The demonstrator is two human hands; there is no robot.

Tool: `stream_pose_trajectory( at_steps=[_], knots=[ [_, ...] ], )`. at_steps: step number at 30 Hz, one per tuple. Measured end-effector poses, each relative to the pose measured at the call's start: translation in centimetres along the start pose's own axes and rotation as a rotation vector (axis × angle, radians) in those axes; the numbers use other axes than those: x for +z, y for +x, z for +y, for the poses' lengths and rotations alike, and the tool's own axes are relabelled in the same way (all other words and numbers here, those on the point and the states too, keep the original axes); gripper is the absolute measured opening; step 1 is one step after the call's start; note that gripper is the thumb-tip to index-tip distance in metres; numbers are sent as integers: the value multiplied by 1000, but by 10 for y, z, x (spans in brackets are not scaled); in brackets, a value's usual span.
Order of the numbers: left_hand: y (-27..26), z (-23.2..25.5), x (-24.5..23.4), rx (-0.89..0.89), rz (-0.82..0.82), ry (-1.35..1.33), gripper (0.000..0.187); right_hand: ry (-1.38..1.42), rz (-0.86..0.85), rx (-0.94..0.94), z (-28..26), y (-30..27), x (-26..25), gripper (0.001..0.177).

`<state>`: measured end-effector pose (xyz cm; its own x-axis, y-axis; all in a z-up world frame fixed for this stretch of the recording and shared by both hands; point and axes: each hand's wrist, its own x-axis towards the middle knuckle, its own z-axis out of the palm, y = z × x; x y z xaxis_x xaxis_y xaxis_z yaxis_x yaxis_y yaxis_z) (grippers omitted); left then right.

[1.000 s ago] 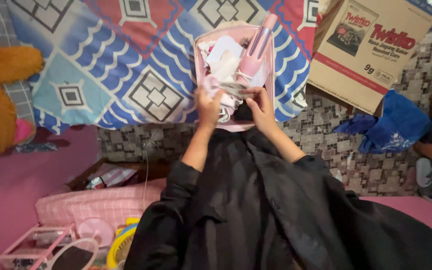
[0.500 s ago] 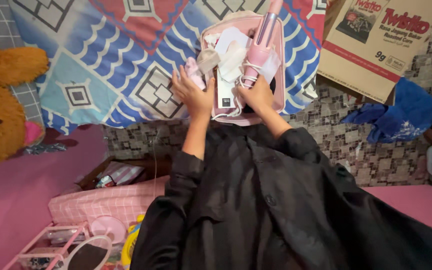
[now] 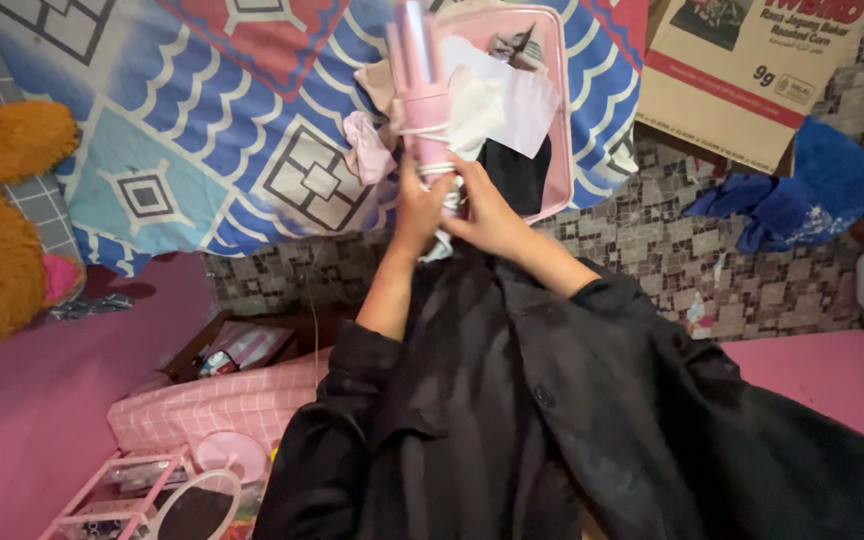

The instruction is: The person unpacks a pink cosmetic bag on a patterned bedspread, removes various items including a hair curler, papers, and small containers, and places them into a nearby storage area. They then return to the bag to remove additional items and place them into the storage area as well.

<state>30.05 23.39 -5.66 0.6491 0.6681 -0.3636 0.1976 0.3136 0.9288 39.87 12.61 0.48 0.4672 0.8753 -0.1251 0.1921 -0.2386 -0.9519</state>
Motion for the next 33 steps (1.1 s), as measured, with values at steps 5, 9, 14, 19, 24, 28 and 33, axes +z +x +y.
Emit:
stream_pose_trajectory(
  at_steps=[5,9,14,19,24,28,33],
  knots=[
    [17,-26,-62,58,270,291,69,-280,291,66,21,21,-22,50],
    [30,-87,-100,172,355,488,70,-793,568,99,40,22,-50,79],
    [47,-128,-114,117,356,600,64,-465,564,223,67,32,-56,92],
    [69,-112,-104,-73,303,759,67,-253,668,229,104,35,-55,60],
    [71,-49,-62,-1,454,1008,78,114,601,275,121,21,-58,24],
    [51,2,-15,498,243,868,87,268,440,203,130,9,-47,33],
    [44,-5,18,-120,-414,-404,80,455,132,407,153,0,-21,26]
  ],
)
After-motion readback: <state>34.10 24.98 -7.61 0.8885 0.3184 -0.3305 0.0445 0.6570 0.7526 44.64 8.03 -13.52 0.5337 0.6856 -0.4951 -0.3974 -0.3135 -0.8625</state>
